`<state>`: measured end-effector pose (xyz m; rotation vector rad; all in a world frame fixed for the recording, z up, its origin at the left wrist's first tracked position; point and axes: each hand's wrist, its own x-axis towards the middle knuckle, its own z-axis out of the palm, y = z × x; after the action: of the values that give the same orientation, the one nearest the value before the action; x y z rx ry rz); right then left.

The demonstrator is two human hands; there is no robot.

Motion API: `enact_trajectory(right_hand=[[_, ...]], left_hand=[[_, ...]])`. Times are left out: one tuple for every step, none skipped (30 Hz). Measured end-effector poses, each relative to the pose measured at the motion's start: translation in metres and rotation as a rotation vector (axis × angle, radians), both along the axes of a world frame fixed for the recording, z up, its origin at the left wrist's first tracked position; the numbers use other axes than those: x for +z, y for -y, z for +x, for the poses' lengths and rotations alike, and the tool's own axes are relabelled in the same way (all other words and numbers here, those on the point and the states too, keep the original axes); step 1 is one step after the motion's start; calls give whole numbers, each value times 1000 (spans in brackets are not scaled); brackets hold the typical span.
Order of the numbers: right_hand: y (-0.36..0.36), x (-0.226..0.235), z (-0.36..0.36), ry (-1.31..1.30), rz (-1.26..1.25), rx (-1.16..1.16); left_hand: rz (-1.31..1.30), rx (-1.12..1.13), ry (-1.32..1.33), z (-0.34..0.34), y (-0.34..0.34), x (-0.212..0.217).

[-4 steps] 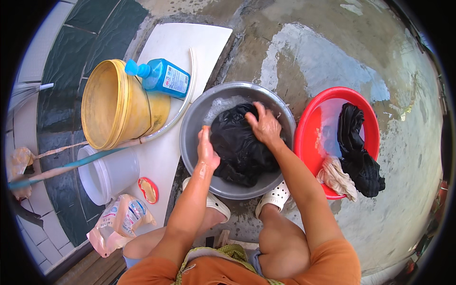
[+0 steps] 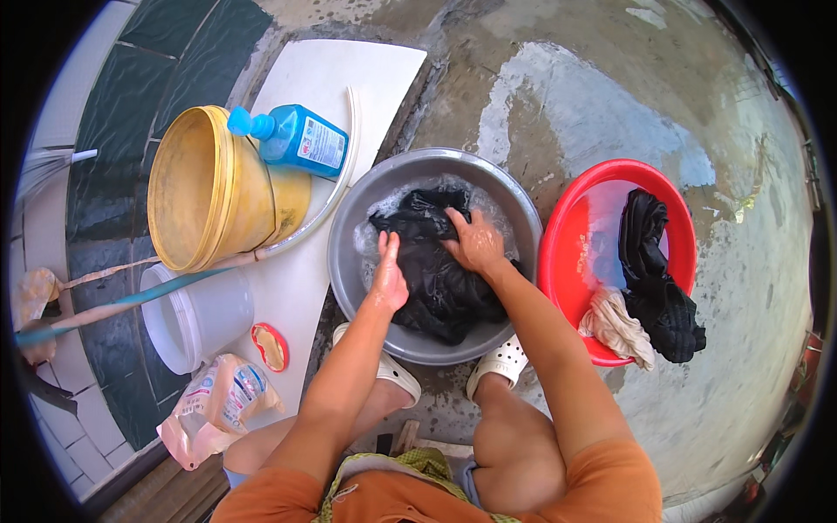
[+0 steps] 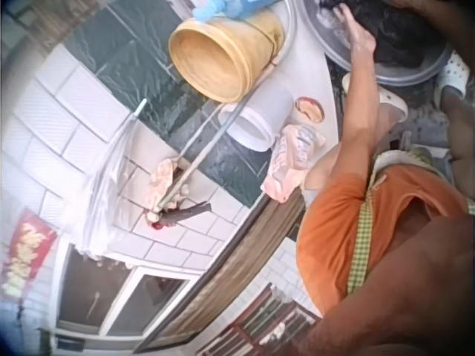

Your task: The person washes black garments by hand in a basin of soapy water, scrubbing the fabric against itself, rinsing it, and transferring it to a red bucket before adding fresh water from a hose.

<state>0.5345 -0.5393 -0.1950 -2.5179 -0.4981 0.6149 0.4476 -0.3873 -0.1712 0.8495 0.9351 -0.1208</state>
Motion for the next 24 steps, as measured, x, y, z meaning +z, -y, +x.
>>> enact_trajectory(right_hand=[[7, -17, 10, -40, -6, -49], [-10, -7, 17, -107, -35, -161], [-10, -8, 17, -128, 63, -97], [-10, -10, 17, -147, 159, -34], [-20, 18, -3, -177, 166, 158], [-32, 48, -32, 9, 309, 250], [-47, 94, -53, -9, 475, 335], [-35, 104, -70, -1, 511, 341], [-32, 114, -84, 64, 508, 295], [-36, 108, -89, 124, 501, 279], [-46, 104, -96, 189, 518, 280], [-49, 92, -91, 242, 537, 293], [-55, 77, -80, 296, 557, 306], [-62, 67, -65, 329, 485, 275], [-67, 53, -46, 213, 370, 186], [-59, 49, -16, 94, 251, 70], [-43, 32, 7, 177, 206, -71], [-32, 21, 14, 190, 205, -41], [-21, 11, 25, 223, 193, -13], [-18, 13, 30, 195, 150, -75], [-17, 15, 29, 171, 100, -136], [-19, 13, 30, 171, 151, -202], [-19, 9, 25, 155, 207, -277], [-22, 8, 8, 314, 235, -155]], left_hand=[[-11, -15, -40, 3, 11, -16], [-100, 39, 28, 4, 0, -23], [-223, 75, 92, 17, 8, -12], [-259, 103, 55, 24, 15, 1], [-278, 149, 21, 35, 19, 38], [-193, 105, 74, 35, 2, 32], [-278, -36, 91, 14, -58, -26], [-230, -54, 53, 18, -30, -22], [-258, -32, 64, 19, -9, -12], [-282, -7, 78, 19, 8, 1], [-220, -101, 110, 13, 2, -17], [-221, -105, 111, 8, 8, -22], [-362, 93, 191, -5, 16, -24], [-492, 297, 272, -17, 23, -23], [-464, 186, 109, -14, 27, -13], [-468, 56, -48, -7, 38, -4], [-491, -78, -192, 1, 52, 5], [-408, -69, -160, -2, 49, -2], [-335, -66, -108, 1, 46, -4], [-207, -36, -71, 7, 40, 1], [-92, 7, -29, 11, 29, 4], [-49, 92, 75, 10, 3, -7], [-55, 128, 65, 7, -26, -16], [-1, 217, 82, 5, -39, -12]])
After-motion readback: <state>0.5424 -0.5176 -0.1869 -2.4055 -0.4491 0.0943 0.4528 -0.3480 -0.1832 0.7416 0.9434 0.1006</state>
